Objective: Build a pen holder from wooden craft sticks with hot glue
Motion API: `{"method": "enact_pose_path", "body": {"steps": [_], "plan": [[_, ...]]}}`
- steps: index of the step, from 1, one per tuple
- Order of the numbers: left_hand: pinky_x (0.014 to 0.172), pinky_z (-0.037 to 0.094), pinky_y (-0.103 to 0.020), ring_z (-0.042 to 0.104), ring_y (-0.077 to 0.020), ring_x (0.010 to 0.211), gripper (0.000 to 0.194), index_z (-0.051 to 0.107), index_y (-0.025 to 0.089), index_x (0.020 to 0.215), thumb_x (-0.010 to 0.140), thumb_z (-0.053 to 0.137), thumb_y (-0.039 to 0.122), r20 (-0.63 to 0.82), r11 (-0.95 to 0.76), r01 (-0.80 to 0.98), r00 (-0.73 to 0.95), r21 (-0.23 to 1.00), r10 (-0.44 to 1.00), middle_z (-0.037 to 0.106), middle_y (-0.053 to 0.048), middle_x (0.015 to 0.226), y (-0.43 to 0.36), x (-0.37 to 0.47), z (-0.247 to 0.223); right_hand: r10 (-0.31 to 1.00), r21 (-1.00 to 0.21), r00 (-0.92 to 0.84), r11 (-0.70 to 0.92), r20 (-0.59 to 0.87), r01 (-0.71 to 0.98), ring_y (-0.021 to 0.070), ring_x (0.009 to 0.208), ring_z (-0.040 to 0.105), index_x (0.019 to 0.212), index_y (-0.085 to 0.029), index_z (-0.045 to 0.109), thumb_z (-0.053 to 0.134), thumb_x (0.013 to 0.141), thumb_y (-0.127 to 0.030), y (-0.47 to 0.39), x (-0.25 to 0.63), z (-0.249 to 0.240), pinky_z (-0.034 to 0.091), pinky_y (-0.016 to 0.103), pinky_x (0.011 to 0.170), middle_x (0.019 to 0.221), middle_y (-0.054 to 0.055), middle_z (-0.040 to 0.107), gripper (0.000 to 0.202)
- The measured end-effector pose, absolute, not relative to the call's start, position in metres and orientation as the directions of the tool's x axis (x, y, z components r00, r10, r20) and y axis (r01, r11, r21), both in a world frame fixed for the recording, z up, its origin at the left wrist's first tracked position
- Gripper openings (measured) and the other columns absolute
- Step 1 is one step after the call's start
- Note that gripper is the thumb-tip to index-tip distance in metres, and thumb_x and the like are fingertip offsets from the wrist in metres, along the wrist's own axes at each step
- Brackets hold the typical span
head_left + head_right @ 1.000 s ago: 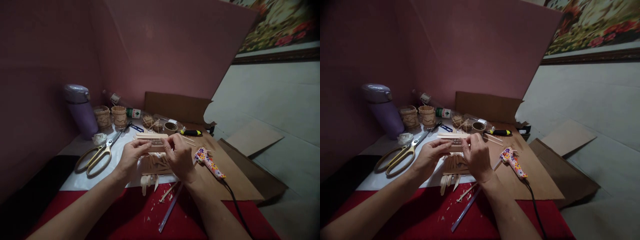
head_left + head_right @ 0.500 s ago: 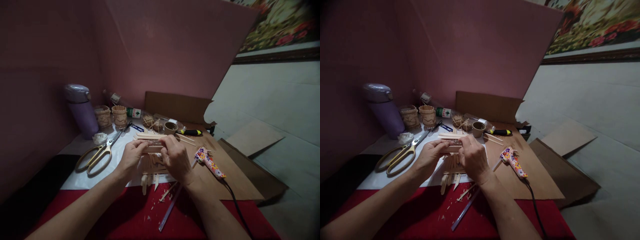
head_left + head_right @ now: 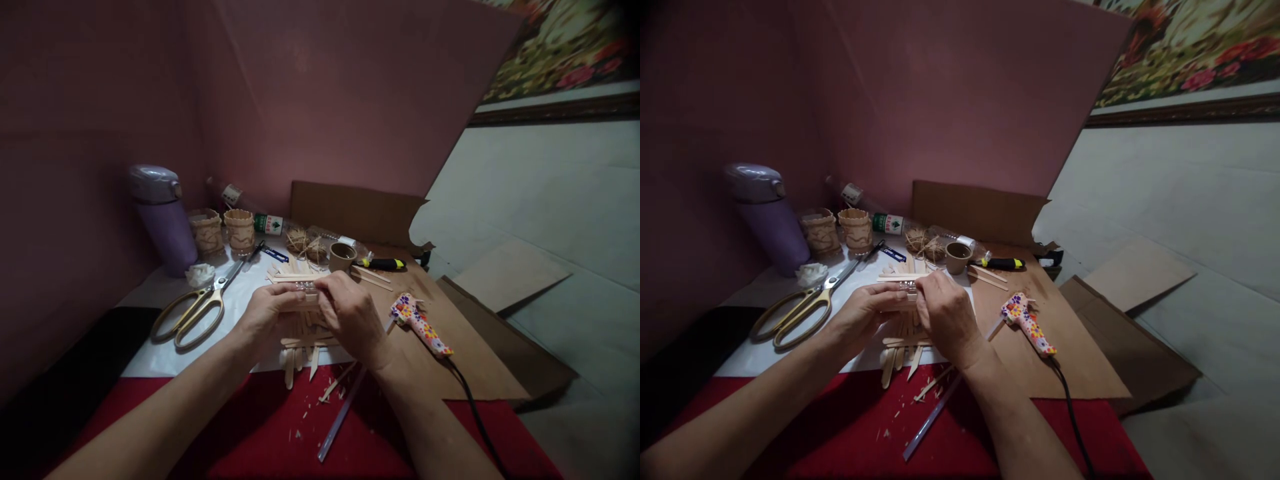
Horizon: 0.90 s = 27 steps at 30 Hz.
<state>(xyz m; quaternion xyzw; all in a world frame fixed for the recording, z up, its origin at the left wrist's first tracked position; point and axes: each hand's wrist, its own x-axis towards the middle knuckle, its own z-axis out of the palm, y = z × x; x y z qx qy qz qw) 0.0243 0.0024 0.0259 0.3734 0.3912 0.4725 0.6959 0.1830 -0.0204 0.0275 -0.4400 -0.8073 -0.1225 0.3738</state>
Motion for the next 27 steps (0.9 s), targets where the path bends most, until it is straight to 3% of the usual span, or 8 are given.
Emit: {"method": "enact_pose_path", "body": {"steps": [8,17,23,27], "plan": [[0.062,0.049,-0.025,0.065,-0.0148,0.062,0.013,0.075,0.012,0.069,0.056,0.075,0.009,-0.144,0.23,-0.393,0.235,0.89,0.961,0.074,-0.006,0.07,-0.001,0.028,0.029,0.687,-0.01,-0.389,0.499,0.614,0.866,0.0205,0.075,0.059,0.089,-0.013,0.061,0.048,0.092,-0.012,-0.02,0.183,0.027,0.044,0.03,0.067,0.084,0.009,0.062,0.014],[0.06,0.048,-0.026,0.063,-0.0157,0.059,0.011,0.076,0.012,0.066,0.055,0.076,0.014,-0.076,0.126,-0.285,0.179,0.95,0.981,0.074,-0.006,0.067,-0.006,0.03,0.034,0.675,0.121,-0.461,0.487,0.575,0.865,0.0202,0.073,0.058,0.086,-0.014,0.059,0.047,0.089,-0.008,-0.017,0.183,0.022,0.042,0.03,0.064,0.082,0.009,0.062,0.013],[0.059,0.047,-0.024,0.062,-0.0146,0.059,0.008,0.076,0.014,0.064,0.057,0.074,0.015,-0.046,0.083,-0.262,0.143,0.961,0.989,0.073,-0.005,0.065,-0.006,0.033,0.035,0.651,0.208,-0.459,0.428,0.604,0.88,0.0202,0.067,0.055,0.086,-0.013,0.056,0.047,0.089,-0.007,-0.016,0.177,0.019,0.042,0.03,0.058,0.078,0.009,0.061,0.011],[0.058,0.045,-0.023,0.06,-0.0134,0.058,0.009,0.077,0.014,0.066,0.058,0.076,0.017,-0.014,0.039,-0.222,0.113,0.974,0.993,0.074,-0.006,0.067,-0.004,0.031,0.035,0.652,0.187,-0.387,0.356,0.652,0.915,0.0199,0.066,0.056,0.085,-0.014,0.054,0.047,0.086,-0.005,-0.016,0.17,0.015,0.045,0.03,0.059,0.078,0.009,0.06,0.011]]}}
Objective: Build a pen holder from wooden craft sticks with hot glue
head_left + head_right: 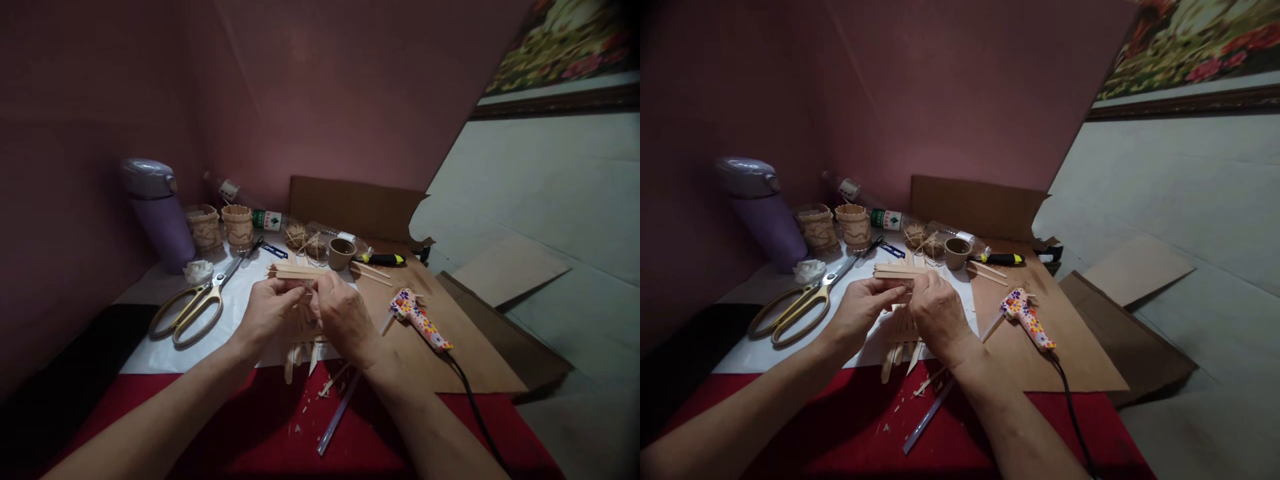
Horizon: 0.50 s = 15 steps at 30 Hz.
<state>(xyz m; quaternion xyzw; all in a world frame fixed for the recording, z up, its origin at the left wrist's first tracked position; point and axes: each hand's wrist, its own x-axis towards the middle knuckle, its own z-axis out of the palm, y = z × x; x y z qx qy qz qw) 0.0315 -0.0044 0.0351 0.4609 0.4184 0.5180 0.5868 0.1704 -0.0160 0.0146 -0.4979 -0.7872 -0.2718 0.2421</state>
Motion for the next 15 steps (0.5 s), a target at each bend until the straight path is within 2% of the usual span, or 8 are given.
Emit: {"method": "enact_pose_path", "body": {"steps": [8,15], "plan": [[0.061,0.046,-0.023,0.061,-0.0131,0.061,0.009,0.078,0.015,0.07,0.062,0.077,0.019,0.071,-0.043,-0.267,0.098,0.963,0.993,0.075,-0.005,0.07,-0.002,0.033,0.034,0.584,0.133,-0.242,0.224,0.775,0.965,0.0222,0.066,0.057,0.085,-0.014,0.051,0.045,0.089,-0.009,-0.012,0.161,0.01,0.048,0.032,0.057,0.076,0.01,0.059,0.009],[0.059,0.044,-0.024,0.062,-0.0145,0.064,0.013,0.079,0.016,0.074,0.061,0.078,0.02,0.107,-0.068,-0.324,0.104,0.944,0.989,0.075,-0.005,0.072,-0.003,0.04,0.036,0.572,0.075,-0.186,0.211,0.799,0.974,0.0215,0.07,0.055,0.085,-0.016,0.049,0.04,0.09,-0.009,-0.012,0.154,0.012,0.048,0.032,0.062,0.078,0.01,0.057,0.012]]}}
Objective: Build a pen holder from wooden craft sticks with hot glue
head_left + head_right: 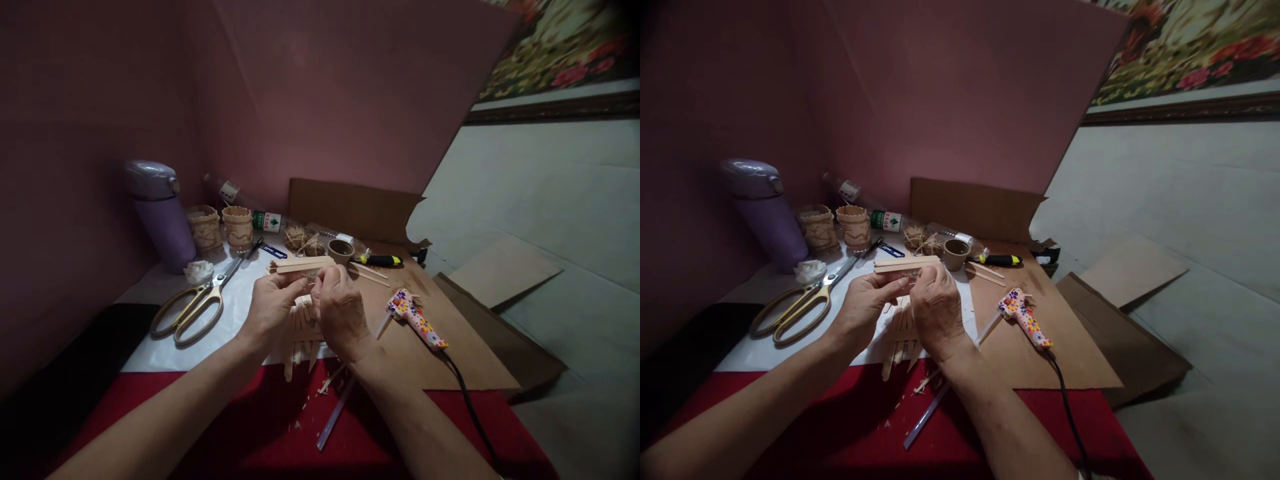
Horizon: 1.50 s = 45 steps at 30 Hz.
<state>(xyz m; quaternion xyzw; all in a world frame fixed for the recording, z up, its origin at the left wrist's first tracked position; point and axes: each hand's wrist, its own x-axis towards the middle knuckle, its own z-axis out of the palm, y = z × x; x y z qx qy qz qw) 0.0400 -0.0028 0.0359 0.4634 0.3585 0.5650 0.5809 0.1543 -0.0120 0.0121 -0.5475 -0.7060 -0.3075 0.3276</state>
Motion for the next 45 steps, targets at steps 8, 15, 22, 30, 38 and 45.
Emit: {"method": "enact_pose_path", "body": {"steps": [8,15,22,30,38,45], "plan": [[0.052,0.037,-0.023,0.054,-0.0118,0.058,0.022,0.074,0.011,0.064,0.052,0.082,0.027,0.006,-0.016,-0.3,-0.036,0.954,0.999,0.069,-0.006,0.065,0.008,0.025,0.029,0.439,-0.296,0.255,0.026,0.861,0.955,0.0208,0.067,0.051,0.083,-0.02,0.046,0.037,0.09,-0.018,0.007,0.222,0.029,0.039,0.032,0.057,0.077,0.008,0.055,0.011],[0.057,0.039,-0.023,0.059,-0.0134,0.064,0.03,0.075,0.01,0.074,0.052,0.084,0.029,-0.08,0.094,-0.347,0.054,0.933,0.995,0.072,-0.009,0.075,0.01,0.023,0.03,0.54,-0.384,0.166,0.321,0.825,0.866,0.0159,0.062,0.05,0.079,-0.021,0.046,0.038,0.092,-0.021,-0.008,0.2,0.034,0.037,0.028,0.058,0.069,0.001,0.053,0.016],[0.058,0.04,-0.022,0.06,-0.0129,0.065,0.025,0.075,0.011,0.073,0.055,0.082,0.026,-0.109,0.143,-0.369,0.11,0.919,0.988,0.072,-0.008,0.076,0.007,0.021,0.033,0.616,-0.43,0.095,0.423,0.782,0.798,0.0141,0.062,0.053,0.074,-0.021,0.05,0.05,0.083,-0.014,-0.01,0.194,0.03,0.041,0.026,0.06,0.067,-0.001,0.055,0.012],[0.059,0.042,-0.023,0.058,-0.0131,0.065,0.025,0.075,0.009,0.073,0.054,0.082,0.025,-0.04,0.061,-0.337,0.068,0.939,0.997,0.071,-0.008,0.074,0.007,0.02,0.031,0.655,-0.249,-0.153,0.479,0.74,0.842,0.02,0.083,0.061,0.095,-0.015,0.061,0.041,0.095,-0.018,-0.01,0.195,0.026,0.048,0.031,0.075,0.089,0.01,0.064,0.021],[0.059,0.041,-0.023,0.058,-0.013,0.067,0.026,0.076,0.009,0.075,0.056,0.081,0.027,-0.012,0.028,-0.31,0.054,0.95,0.998,0.072,-0.008,0.077,0.007,0.019,0.033,0.645,-0.148,-0.156,0.391,0.748,0.908,0.0192,0.074,0.058,0.089,-0.015,0.057,0.04,0.092,-0.014,-0.011,0.193,0.025,0.042,0.029,0.067,0.08,0.007,0.061,0.018],[0.059,0.04,-0.024,0.058,-0.013,0.063,0.023,0.075,0.01,0.069,0.053,0.082,0.025,-0.067,0.077,-0.334,0.044,0.94,0.997,0.071,-0.008,0.072,0.006,0.019,0.036,0.643,-0.188,-0.097,0.36,0.76,0.914,0.0172,0.074,0.058,0.09,-0.017,0.059,0.046,0.094,-0.019,-0.013,0.193,0.029,0.041,0.027,0.067,0.084,0.006,0.063,0.014]]}}
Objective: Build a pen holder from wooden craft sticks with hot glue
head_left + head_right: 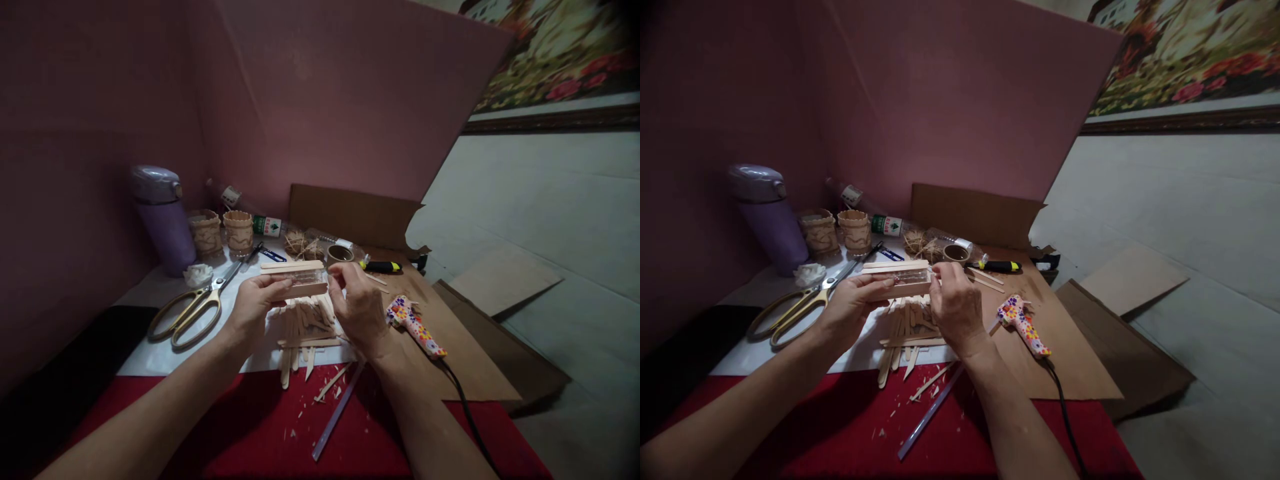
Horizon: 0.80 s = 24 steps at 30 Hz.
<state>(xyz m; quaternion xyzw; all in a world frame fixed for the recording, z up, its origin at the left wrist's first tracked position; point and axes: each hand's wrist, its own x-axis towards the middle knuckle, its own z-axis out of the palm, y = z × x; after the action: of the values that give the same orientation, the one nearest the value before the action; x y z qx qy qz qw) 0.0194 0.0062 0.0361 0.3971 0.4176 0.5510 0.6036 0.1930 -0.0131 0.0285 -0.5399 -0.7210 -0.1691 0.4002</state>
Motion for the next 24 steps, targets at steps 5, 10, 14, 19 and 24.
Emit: {"method": "enact_pose_path", "body": {"steps": [5,10,14,19,24], "plan": [[0.059,0.041,-0.024,0.058,-0.0138,0.063,0.022,0.075,0.01,0.071,0.056,0.081,0.026,-0.02,0.031,-0.294,0.04,0.955,0.999,0.071,-0.009,0.072,0.007,0.019,0.034,0.657,-0.1,-0.217,0.409,0.722,0.907,0.0171,0.079,0.061,0.089,-0.017,0.062,0.052,0.093,-0.019,-0.016,0.192,0.03,0.042,0.028,0.071,0.089,0.006,0.066,0.012],[0.059,0.042,-0.025,0.058,-0.014,0.064,0.018,0.076,0.011,0.072,0.059,0.079,0.024,0.099,-0.089,-0.224,0.033,0.97,0.994,0.073,-0.008,0.072,0.007,0.02,0.031,0.624,0.138,-0.343,0.353,0.703,0.925,0.0185,0.072,0.057,0.084,-0.015,0.062,0.051,0.092,-0.016,-0.014,0.193,0.029,0.037,0.03,0.065,0.082,0.006,0.065,0.014],[0.077,0.049,-0.029,0.065,-0.0181,0.078,0.018,0.078,0.014,0.081,0.066,0.075,0.024,0.18,-0.156,-0.214,0.095,0.964,0.979,0.076,-0.008,0.084,0.006,0.02,0.029,0.596,0.239,-0.393,0.323,0.7,0.916,0.0192,0.066,0.052,0.081,-0.016,0.061,0.05,0.091,-0.013,-0.013,0.193,0.028,0.032,0.032,0.062,0.075,0.005,0.062,0.015],[0.087,0.049,-0.034,0.067,-0.0234,0.088,0.015,0.077,0.014,0.079,0.067,0.073,0.023,0.2,-0.181,-0.143,0.124,0.973,0.972,0.076,-0.008,0.085,0.005,0.019,0.03,0.609,0.284,-0.441,0.342,0.659,0.896,0.0193,0.066,0.051,0.079,-0.017,0.058,0.048,0.091,-0.013,-0.012,0.193,0.025,0.032,0.032,0.061,0.074,0.006,0.061,0.016],[0.079,0.05,-0.032,0.067,-0.022,0.081,0.013,0.078,0.015,0.075,0.065,0.074,0.024,0.19,-0.168,-0.157,0.132,0.973,0.973,0.075,-0.007,0.079,0.004,0.019,0.036,0.653,0.197,-0.375,0.331,0.657,0.923,0.0193,0.066,0.054,0.083,-0.015,0.056,0.045,0.091,-0.014,-0.008,0.192,0.018,0.037,0.031,0.059,0.075,0.007,0.06,0.014]]}}
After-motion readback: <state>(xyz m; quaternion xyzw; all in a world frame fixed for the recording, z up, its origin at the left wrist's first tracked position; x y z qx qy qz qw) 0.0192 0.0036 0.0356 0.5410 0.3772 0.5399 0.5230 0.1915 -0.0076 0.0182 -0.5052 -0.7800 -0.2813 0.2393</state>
